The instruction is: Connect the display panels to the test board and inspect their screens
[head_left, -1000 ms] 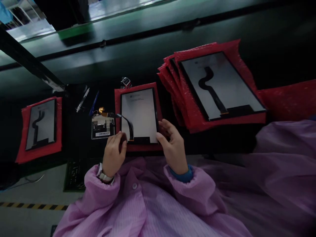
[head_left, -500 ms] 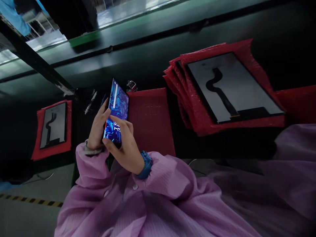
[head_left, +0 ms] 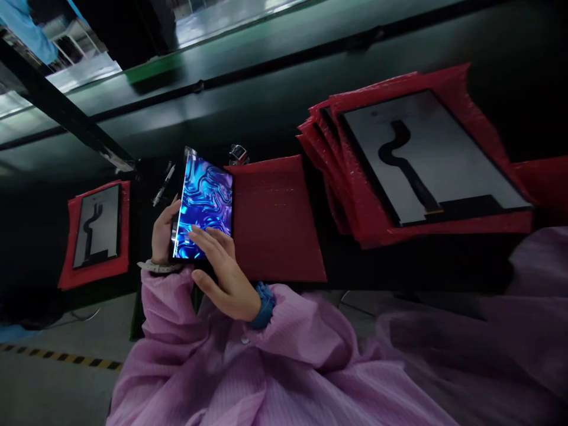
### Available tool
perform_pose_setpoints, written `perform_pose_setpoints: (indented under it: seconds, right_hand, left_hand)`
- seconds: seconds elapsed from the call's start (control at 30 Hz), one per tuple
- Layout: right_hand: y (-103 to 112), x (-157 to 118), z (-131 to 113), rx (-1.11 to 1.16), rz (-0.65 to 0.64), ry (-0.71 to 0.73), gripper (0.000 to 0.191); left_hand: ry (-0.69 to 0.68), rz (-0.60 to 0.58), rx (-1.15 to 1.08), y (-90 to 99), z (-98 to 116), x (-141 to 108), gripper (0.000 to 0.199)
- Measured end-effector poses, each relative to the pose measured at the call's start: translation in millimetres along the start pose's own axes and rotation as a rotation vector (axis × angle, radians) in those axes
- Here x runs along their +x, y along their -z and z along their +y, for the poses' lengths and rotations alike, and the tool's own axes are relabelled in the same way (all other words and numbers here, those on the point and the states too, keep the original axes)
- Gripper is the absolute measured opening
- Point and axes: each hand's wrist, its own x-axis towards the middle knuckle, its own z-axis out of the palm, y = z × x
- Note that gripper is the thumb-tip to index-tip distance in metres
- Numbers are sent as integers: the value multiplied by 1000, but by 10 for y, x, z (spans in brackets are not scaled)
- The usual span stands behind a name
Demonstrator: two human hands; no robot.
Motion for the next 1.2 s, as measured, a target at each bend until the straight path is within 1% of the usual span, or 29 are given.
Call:
perform_pose_setpoints:
  seconds: [0.07,0.13,0.2,0.27,0.33,0.43,0.5,0.57,0.67,0.77,0.83,0.93,1.0,1.1,1.17,1.2]
  right_hand:
    - [32,-53,3,-50,60,-127,54]
    - [79,-106,73,-70,144,-281,57]
    - [145,-143,166,-1,199,-376,64]
    - [232,-162,230,117,209,-404,69]
    - [332,-172,240,155,227,-381,71]
    - [483,-195,197,5,267,-309,70]
    - [572,-226,176,-126,250,-302,58]
    - [647,-269,173,-217,218,-326,48]
    - [750,-334,177,-223,195,-336,48]
    - [878,-357,148,-206,222,-322,55]
    - [987,-330,104,-279,245,-304,57]
    - [1144,-221,14,-457,207,-238,59]
    - [1201,-99,-44,-562,156,-169,68]
    - [1178,158,-78,-684,57,-37,95]
    - [1110,356,-47,-719,-42,19,114]
    - [1068,451,-16,-716,-92,25,123]
  left_hand:
    - [107,69,-76,56,11,-19,27]
    - [172,82,-134,117,11,-50,34]
    - [134,66,-162,164,-15,-75,35]
    - [60,27,-184,172,-85,-81,33]
    - [-14,-42,-181,129,-204,-65,35]
    - [-128,-140,-133,8,-444,-16,49]
    - [-181,-141,-103,-60,-603,28,59]
    - [-180,-117,-83,-87,-731,77,63]
    - [-137,-112,-110,-63,-845,141,59]
    - [-121,-91,-154,-42,-888,162,49]
    - [-129,-85,-161,-52,-902,154,46]
    - [-125,-125,-204,-74,-931,130,43]
    - [-106,-169,-230,-79,-954,118,43]
    - [-111,-207,-209,-86,-973,106,49]
    - [-123,-179,-168,-109,-968,98,54]
    - [-117,-136,-133,-126,-962,94,56]
